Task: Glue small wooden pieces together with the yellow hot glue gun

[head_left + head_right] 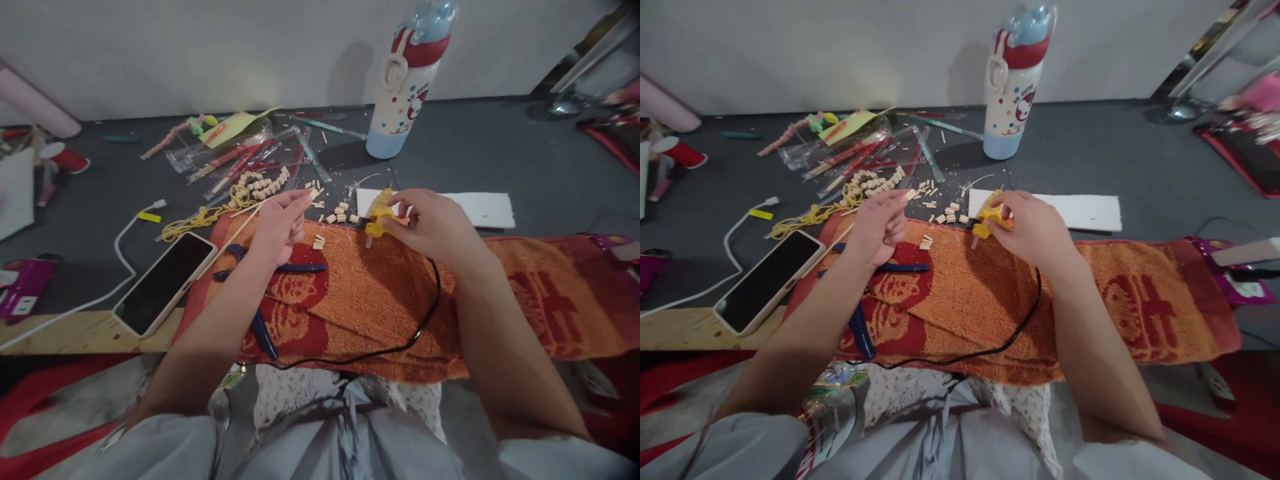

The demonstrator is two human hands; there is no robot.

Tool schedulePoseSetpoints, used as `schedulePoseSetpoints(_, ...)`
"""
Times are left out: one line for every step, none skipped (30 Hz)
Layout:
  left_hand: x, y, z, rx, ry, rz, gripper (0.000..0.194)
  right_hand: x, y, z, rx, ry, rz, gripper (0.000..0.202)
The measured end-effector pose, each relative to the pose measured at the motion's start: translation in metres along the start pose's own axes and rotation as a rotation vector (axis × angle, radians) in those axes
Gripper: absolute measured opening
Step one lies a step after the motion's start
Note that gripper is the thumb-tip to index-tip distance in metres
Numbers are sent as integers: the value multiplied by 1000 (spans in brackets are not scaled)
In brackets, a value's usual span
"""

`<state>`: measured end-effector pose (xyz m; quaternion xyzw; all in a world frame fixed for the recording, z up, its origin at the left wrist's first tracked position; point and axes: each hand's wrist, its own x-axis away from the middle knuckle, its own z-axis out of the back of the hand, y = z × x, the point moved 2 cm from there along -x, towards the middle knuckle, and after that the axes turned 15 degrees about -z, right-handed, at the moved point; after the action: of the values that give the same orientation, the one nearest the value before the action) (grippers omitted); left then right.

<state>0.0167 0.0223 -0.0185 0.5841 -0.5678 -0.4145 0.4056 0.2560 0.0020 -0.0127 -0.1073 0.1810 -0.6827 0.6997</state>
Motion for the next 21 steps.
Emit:
schedulePoseSetpoints(0, 0, 0, -3, -3, 0, 13, 1, -11, -2, 9, -31, 34, 21)
schedulePoseSetpoints(0, 0, 0, -7, -5, 0, 14, 2, -23, -4, 30, -61, 66, 18)
schedulePoseSetpoints(0, 0, -1, -14, -6, 3, 14, 3, -35, -7, 65, -99, 107, 18)
schedulePoseSetpoints(0, 0, -1, -23, -6, 7, 15, 3, -47, -11, 107, -135, 136, 18)
schedulePoseSetpoints(0, 0, -1, -31, -5, 11, 15, 3, -57, -16, 149, -167, 148, 19)
schedulePoseSetpoints(0, 1, -1, -36, -4, 15, 16, 3, -66, -20, 194, -190, 162, 21)
schedulePoseSetpoints(0, 1, -1, -37, -4, 15, 16, 2, -74, -24, 221, -197, 184, 23)
schedulePoseSetpoints(0, 1, -1, -34, -5, 13, 15, 0, -80, -28, 240, -203, 198, 25)
schedulePoseSetpoints(0, 1, -1, -31, -6, 12, 14, -1, -85, -33, 254, -217, 206, 26)
schedulePoseSetpoints(0, 1, -1, -29, -8, 12, 13, -3, -88, -37, 259, -226, 215, 27)
schedulePoseSetpoints(0, 0, -1, -31, -10, 14, 13, -5, -91, -40, 260, -233, 223, 28)
schedulePoseSetpoints(0, 0, -1, -35, -13, 16, 13, -6, -92, -44, 259, -239, 228, 28)
schedulePoseSetpoints(0, 0, -1, -39, -16, 19, 13, -8, -93, -47, 258, -243, 229, 28)
schedulePoseSetpoints(0, 0, -1, -42, -19, 20, 14, -9, -93, -50, 257, -247, 227, 29)
schedulePoseSetpoints(0, 0, -1, -42, -21, 21, 14, -10, -93, -52, 254, -250, 223, 29)
schedulePoseSetpoints(0, 0, -1, -39, -22, 21, 14, -10, -93, -54, 252, -251, 217, 29)
schedulePoseSetpoints(0, 0, -1, -34, -20, 21, 14, -10, -93, -56, 250, -250, 213, 29)
schedulePoseSetpoints(0, 0, 0, -29, -18, 21, 13, -10, -93, -57, 244, -249, 211, 28)
schedulePoseSetpoints(0, 0, 0, -24, -15, 20, 13, -10, -93, -58, 234, -249, 210, 28)
schedulePoseSetpoints(0, 0, 0, -20, -14, 21, 12, -10, -92, -59, 217, -251, 210, 26)
schedulePoseSetpoints(0, -1, 0, -17, -15, 21, 12, -10, -91, -58, 190, -255, 207, 25)
